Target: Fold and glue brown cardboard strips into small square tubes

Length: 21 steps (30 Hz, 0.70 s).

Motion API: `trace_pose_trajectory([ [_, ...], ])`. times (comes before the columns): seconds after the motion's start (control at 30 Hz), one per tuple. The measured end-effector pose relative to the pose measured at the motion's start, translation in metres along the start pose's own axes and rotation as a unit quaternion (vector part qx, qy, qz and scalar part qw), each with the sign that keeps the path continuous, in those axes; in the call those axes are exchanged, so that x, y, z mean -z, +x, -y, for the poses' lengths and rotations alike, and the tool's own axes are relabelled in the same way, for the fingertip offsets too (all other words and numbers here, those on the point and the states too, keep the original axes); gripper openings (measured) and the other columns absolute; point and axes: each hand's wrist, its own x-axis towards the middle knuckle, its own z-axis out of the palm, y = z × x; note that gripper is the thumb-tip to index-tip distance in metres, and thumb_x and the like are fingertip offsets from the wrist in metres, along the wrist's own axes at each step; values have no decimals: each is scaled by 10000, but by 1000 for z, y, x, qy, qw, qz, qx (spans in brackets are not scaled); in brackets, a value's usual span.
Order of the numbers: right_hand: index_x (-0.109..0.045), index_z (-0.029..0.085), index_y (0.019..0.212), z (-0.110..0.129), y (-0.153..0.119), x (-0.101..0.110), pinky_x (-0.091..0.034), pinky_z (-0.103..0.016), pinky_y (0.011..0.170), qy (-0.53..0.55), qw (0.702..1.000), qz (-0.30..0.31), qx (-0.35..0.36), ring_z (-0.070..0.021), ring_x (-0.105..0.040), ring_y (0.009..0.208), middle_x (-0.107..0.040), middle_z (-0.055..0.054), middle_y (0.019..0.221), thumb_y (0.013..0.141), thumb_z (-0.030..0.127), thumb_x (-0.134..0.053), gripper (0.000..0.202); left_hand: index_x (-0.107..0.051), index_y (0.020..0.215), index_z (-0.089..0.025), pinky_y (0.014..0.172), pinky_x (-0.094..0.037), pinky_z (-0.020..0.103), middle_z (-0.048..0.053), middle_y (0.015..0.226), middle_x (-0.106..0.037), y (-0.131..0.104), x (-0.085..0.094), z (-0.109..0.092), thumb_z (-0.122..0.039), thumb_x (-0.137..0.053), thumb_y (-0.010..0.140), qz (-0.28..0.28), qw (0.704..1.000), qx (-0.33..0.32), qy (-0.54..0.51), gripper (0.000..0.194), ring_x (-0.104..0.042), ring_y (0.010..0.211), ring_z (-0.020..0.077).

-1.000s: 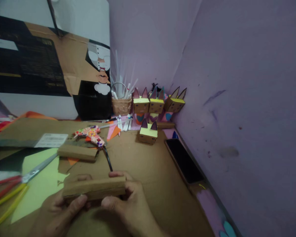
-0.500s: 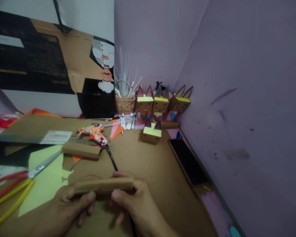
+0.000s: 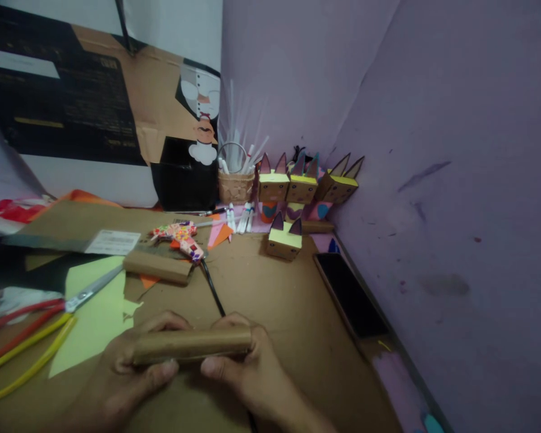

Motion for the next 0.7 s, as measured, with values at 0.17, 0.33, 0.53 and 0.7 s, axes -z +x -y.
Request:
trace_pose_trajectory([
  [0.17,-589,179,833,-2,-2,-2,-331,-203,542,-9,999,-32,25,-97,-439,602,-512,29,690,649,337,-710,271,-577,950,-253,623,-456,203,-1,850,-662,1,-1,-1,-328,-609,721,-35,999,15,1,244,-620,764,182],
  [0.33,-597,190,853,-5,-5,-5,-368,-217,565,-8,999,-35,33,-110,-476,629,-527,13,738,703,321,-667,211,-616,856,-258,574,-456,206,-7,720,-669,-4,-3,10,-281,-634,717,-38,998,4,48,142,-623,625,166],
  [0.53,-565,193,841,-8,-8,-5,-365,-212,550,-45,995,-66,62,-112,-456,612,-516,24,704,715,274,-643,168,-598,1112,-292,818,-450,228,29,1021,-695,-13,-6,24,-208,-705,650,-134,980,-75,127,481,-647,886,218],
  [0.7,-536,203,886,-5,-7,-5,-389,-212,581,-95,988,-92,83,-130,-474,666,-504,20,740,702,239,-639,214,-630,1012,-216,608,-472,216,49,963,-638,-2,7,6,-392,-639,696,19,999,28,-10,362,-623,747,194],
])
